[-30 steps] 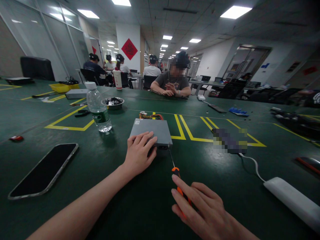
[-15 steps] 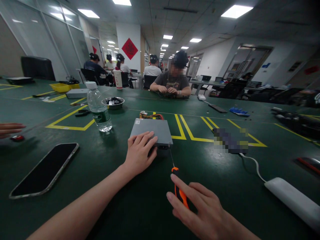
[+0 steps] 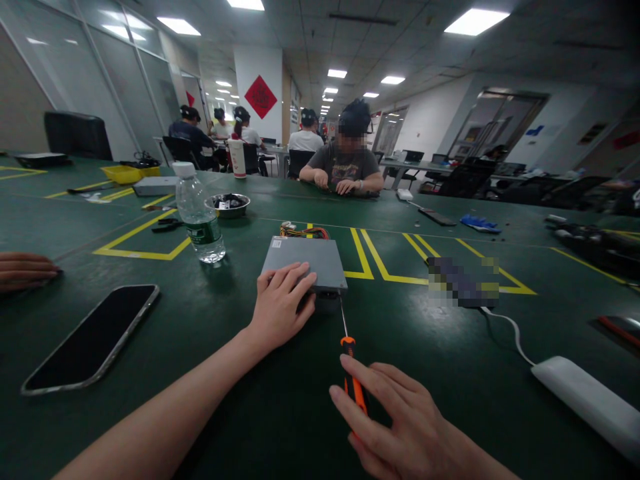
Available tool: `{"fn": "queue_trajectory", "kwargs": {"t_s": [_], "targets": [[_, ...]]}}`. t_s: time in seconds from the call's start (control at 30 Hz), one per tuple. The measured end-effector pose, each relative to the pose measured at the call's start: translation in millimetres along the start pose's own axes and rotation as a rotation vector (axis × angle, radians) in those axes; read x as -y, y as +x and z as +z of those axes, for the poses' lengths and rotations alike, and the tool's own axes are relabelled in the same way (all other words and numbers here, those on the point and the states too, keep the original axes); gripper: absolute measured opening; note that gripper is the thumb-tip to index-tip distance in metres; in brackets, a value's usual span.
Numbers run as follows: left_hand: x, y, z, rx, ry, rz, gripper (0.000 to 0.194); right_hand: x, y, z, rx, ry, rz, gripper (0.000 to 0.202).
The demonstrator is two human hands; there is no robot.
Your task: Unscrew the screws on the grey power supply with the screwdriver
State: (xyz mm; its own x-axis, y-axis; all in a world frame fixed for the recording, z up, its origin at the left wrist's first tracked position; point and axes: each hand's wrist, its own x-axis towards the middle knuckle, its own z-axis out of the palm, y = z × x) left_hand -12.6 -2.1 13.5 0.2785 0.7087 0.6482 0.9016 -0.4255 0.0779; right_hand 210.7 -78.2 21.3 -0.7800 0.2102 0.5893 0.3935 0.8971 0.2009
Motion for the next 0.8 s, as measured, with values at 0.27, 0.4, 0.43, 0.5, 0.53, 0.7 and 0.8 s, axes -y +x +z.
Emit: {"fn": "queue_trajectory", "kwargs": {"t_s": [0.27, 0.4, 0.43, 0.5, 0.53, 0.7, 0.8], "targets": [[1.2, -0.1, 1.2, 0.002, -0.003, -0.003, 0.030, -0.5, -1.4, 7.3, -0.117, 0.033, 0.037, 0.014], [1.0, -0.4, 1.8, -0.009, -0.011, -0.006, 0.029, -2.2, -0.7, 5.8, -0.032, 0.045, 0.025, 0.025], [0.9, -0.5, 1.8, -0.014, -0.014, -0.005, 0.029, -1.9, 0.2, 4.6, -0.006, 0.046, 0.014, 0.027], [0.5, -0.6, 1.6, -0.020, -0.017, -0.002, 0.029, -0.4, 2.5, 2.4, 0.020, 0.041, 0.001, 0.029], [0.3, -0.6, 1.4, -0.022, -0.017, -0.001, 0.029, 0.5, 4.0, 1.7, 0.011, 0.036, 0.004, 0.028], [0.0, -0.2, 1.5, -0.019, -0.012, 0.000, 0.028, 3.8, 8.4, 3.6, -0.082, 0.042, 0.019, 0.021], [0.1, 0.0, 1.2, -0.015, -0.014, -0.004, 0.028, 3.4, 6.1, 8.2, -0.110, 0.046, 0.033, 0.021]]}}
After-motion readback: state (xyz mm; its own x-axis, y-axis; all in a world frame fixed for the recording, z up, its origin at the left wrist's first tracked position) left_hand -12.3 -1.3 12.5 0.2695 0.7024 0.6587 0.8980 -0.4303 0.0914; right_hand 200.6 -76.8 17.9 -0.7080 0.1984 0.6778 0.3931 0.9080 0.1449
